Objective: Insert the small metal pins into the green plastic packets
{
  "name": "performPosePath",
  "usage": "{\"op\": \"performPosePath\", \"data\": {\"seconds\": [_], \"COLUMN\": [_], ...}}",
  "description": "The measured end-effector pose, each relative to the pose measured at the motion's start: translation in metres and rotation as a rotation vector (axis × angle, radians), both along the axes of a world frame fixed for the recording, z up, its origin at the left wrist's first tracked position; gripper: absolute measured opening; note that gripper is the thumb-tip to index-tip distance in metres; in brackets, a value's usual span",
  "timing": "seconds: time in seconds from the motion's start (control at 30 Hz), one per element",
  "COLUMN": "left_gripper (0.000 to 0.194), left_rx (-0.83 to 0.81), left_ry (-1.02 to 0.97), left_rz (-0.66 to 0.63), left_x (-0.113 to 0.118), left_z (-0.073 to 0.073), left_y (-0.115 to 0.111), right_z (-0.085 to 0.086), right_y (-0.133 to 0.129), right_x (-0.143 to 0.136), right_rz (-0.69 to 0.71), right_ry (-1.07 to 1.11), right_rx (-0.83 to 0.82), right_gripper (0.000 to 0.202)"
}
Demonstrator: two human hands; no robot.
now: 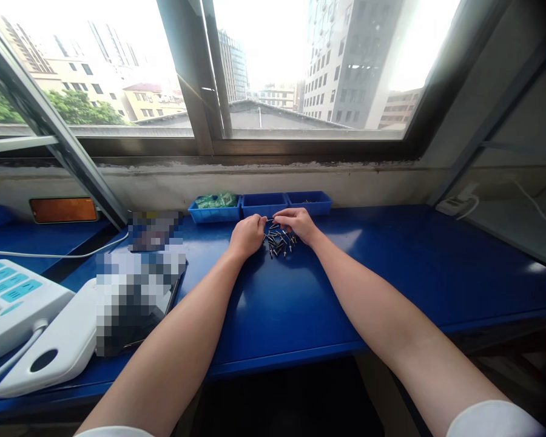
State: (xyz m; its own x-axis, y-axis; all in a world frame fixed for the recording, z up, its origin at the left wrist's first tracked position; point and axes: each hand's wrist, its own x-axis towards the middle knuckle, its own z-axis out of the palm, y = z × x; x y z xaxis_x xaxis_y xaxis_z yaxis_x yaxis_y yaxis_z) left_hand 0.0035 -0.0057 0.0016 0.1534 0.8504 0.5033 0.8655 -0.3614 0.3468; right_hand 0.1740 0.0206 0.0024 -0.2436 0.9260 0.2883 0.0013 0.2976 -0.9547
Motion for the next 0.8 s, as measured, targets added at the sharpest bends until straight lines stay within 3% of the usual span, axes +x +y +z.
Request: {"op": "performPosePath", "data": {"seconds": [0.1,0.2,0.3,0.4,0.57,0.8], "left_gripper": [0.038,0.038,0.043,0.048,0.054,0.054], "left_rx": [-0.007,-0.051,-0.126,-0.197,-0.261,-0.280], "left_ry": [-0.056,-0.067,0.001,0.066,0.149,0.188], "left_rz": [-0.011,0.015,0.039,0.017,-0.037,-0.036], "left_x": [0.000,0.000,0.000,-0.001,-0.001,0.000], "left_z": [-0.001,-0.003,-0.006,-0.009,-0.011,-0.008], "left_y": [0.000,0.001,0.003,0.004,0.004,0.001], "right_z": [-0.002,-0.002,-0.002,-0.002,-0.002,-0.007], "right_y": [0.006,0.011,0.013,0.012,0.011,0.021], "right_x": [0.001,0.005,0.014,0.023,0.027,0.031], "right_rz": [-0.069,-0.277,-0.552,-0.715,-0.755,-0.606], "right_ry": [0.024,-0.037,-0.336,-0.701,-0.946,-1.037], "right_rx": [0.010,0.077,0.192,0.259,0.237,0.126], "right_gripper": [0.025,0.027,0.035,0.046,0.061,0.076]}}
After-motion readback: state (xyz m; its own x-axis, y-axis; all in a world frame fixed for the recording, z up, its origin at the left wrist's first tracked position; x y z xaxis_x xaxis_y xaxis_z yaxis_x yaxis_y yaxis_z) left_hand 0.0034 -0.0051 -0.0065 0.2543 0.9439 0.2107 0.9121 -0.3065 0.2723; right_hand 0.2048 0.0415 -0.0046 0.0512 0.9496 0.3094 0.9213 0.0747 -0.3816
